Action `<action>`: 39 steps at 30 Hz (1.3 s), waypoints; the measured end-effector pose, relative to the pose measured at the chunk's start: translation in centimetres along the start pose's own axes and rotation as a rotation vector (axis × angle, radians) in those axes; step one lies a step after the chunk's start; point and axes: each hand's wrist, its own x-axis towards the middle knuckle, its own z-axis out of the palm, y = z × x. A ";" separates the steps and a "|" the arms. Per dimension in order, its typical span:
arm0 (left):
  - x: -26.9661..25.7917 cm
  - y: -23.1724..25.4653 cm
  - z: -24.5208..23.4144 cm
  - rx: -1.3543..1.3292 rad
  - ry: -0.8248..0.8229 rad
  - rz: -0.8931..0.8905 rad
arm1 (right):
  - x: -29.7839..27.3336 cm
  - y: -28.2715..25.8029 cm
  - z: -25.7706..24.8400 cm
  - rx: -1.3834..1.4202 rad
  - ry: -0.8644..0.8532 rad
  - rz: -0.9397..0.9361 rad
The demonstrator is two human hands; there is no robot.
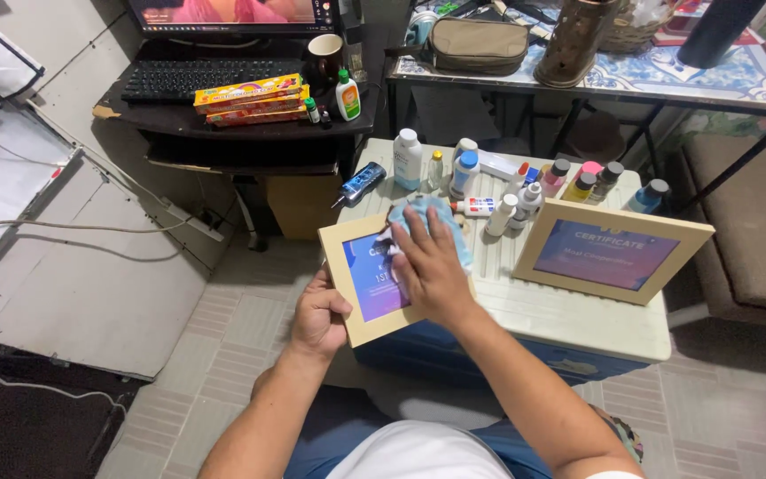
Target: The person wipes two framed certificates with a cloth, cleaning the front glass and the back of each frame. They handle the frames one at a time, turning them over to wipe all surfaces, then place them back on the cooler.
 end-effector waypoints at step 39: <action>4.0 -3.4 -1.5 -0.057 -0.058 -0.183 | -0.5 -0.7 0.4 -0.161 -0.224 0.074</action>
